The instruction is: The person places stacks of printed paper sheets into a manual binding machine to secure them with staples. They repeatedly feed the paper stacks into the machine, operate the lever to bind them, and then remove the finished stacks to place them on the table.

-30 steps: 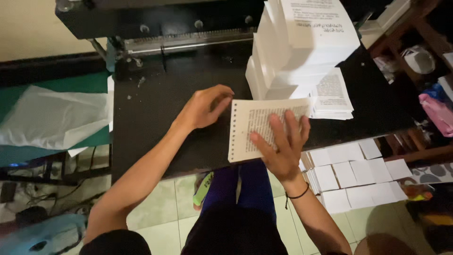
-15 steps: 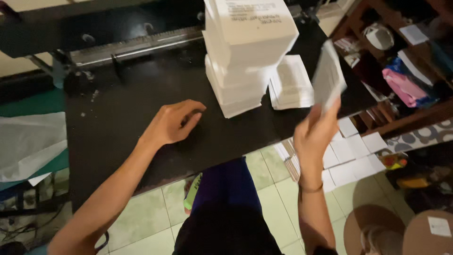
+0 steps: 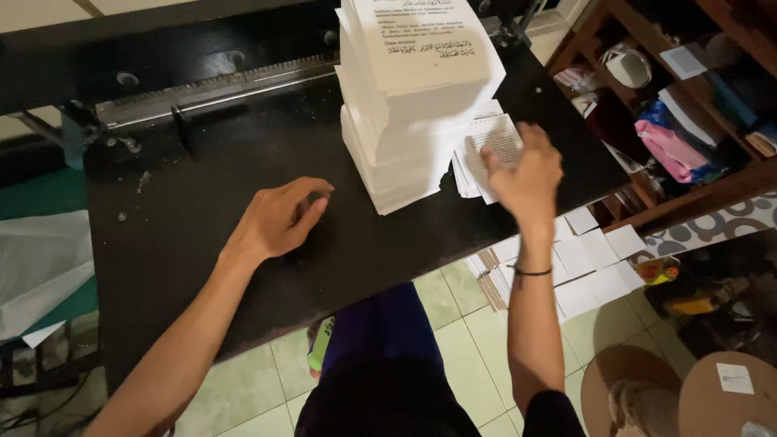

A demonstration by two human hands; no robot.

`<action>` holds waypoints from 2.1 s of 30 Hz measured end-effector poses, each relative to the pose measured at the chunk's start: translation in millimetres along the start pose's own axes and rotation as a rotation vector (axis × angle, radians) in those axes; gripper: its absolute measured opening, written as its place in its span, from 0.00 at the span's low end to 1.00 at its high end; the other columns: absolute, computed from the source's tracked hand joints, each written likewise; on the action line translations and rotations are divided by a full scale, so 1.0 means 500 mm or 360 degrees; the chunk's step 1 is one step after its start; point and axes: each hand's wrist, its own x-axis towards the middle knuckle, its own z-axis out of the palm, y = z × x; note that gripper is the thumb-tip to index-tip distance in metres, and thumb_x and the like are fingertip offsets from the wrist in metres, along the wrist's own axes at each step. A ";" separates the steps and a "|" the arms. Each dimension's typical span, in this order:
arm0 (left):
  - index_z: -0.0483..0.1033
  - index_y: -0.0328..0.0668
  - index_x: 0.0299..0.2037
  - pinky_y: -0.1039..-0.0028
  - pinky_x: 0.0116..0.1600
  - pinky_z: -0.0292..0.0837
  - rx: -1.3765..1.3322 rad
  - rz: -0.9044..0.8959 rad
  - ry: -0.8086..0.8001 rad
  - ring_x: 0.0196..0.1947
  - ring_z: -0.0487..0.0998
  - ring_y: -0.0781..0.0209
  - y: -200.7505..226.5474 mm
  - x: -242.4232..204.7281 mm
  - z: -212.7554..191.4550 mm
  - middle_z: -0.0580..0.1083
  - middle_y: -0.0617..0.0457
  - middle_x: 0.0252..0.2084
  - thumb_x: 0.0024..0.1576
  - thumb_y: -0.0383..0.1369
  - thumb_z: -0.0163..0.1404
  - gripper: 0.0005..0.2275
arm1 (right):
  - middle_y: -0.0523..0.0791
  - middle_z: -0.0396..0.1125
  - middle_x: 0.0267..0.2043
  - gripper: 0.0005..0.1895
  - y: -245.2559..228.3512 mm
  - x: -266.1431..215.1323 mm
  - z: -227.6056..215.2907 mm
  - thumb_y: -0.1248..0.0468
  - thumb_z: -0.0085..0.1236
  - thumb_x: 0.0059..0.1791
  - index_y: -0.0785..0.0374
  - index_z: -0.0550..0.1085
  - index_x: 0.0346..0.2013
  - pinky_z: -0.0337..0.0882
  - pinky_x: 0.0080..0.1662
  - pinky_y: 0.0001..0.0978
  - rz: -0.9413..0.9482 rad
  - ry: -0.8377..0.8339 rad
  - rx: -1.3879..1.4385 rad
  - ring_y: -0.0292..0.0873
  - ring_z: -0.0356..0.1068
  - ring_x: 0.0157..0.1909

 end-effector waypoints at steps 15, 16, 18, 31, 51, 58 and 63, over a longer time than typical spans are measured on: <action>0.77 0.37 0.51 0.66 0.27 0.76 -0.0208 -0.0167 -0.0064 0.27 0.82 0.47 -0.019 0.015 -0.012 0.81 0.41 0.38 0.64 0.31 0.48 0.09 | 0.69 0.57 0.63 0.76 -0.105 -0.012 -0.112 0.47 0.82 0.28 0.74 0.45 0.76 0.56 0.66 0.65 0.0767 -0.0710 -0.0148 0.77 0.55 0.66; 0.77 0.38 0.51 0.67 0.26 0.76 -0.0210 -0.0177 -0.0049 0.25 0.81 0.49 -0.026 0.014 -0.008 0.81 0.43 0.39 0.64 0.31 0.48 0.09 | 0.69 0.57 0.63 0.75 -0.111 -0.010 -0.114 0.48 0.82 0.29 0.75 0.45 0.76 0.55 0.66 0.65 0.0757 -0.0699 -0.0163 0.77 0.55 0.66; 0.77 0.40 0.51 0.68 0.25 0.75 -0.0210 -0.0196 -0.0028 0.24 0.81 0.51 -0.033 0.011 -0.004 0.82 0.44 0.39 0.64 0.31 0.48 0.09 | 0.70 0.57 0.63 0.74 -0.112 -0.005 -0.110 0.50 0.82 0.29 0.75 0.45 0.76 0.55 0.66 0.65 0.0739 -0.0694 -0.0177 0.77 0.55 0.66; 0.77 0.39 0.53 0.63 0.27 0.77 -0.0185 -0.0223 -0.0105 0.28 0.82 0.45 -0.038 0.017 -0.008 0.81 0.40 0.41 0.65 0.33 0.47 0.11 | 0.66 0.49 0.70 0.73 -0.043 0.138 0.029 0.46 0.80 0.28 0.66 0.48 0.78 0.54 0.65 0.71 0.0593 -0.0945 -0.0188 0.79 0.47 0.69; 0.76 0.42 0.50 0.65 0.36 0.71 -0.0117 0.0101 -0.0166 0.26 0.78 0.60 -0.029 0.016 -0.009 0.79 0.53 0.42 0.66 0.36 0.44 0.10 | 0.65 0.73 0.55 0.03 -0.290 0.102 -0.261 0.82 0.63 0.66 0.83 0.80 0.55 0.67 0.63 0.50 -0.1047 0.0168 0.0362 0.63 0.71 0.58; 0.76 0.42 0.50 0.66 0.37 0.71 -0.0107 0.0095 -0.0151 0.26 0.77 0.60 -0.027 0.013 -0.013 0.79 0.55 0.45 0.66 0.36 0.43 0.11 | 0.61 0.73 0.58 0.11 -0.358 0.151 -0.249 0.77 0.63 0.56 0.79 0.79 0.54 0.75 0.58 0.46 -0.1501 -0.0307 0.0315 0.59 0.74 0.58; 0.74 0.43 0.46 0.62 0.37 0.69 -0.0103 0.0124 -0.0151 0.27 0.77 0.55 -0.024 0.016 -0.012 0.78 0.52 0.41 0.65 0.34 0.45 0.07 | 0.60 0.73 0.58 0.12 -0.365 0.152 -0.252 0.76 0.63 0.55 0.79 0.78 0.53 0.74 0.60 0.44 -0.1470 -0.0364 0.0326 0.57 0.74 0.58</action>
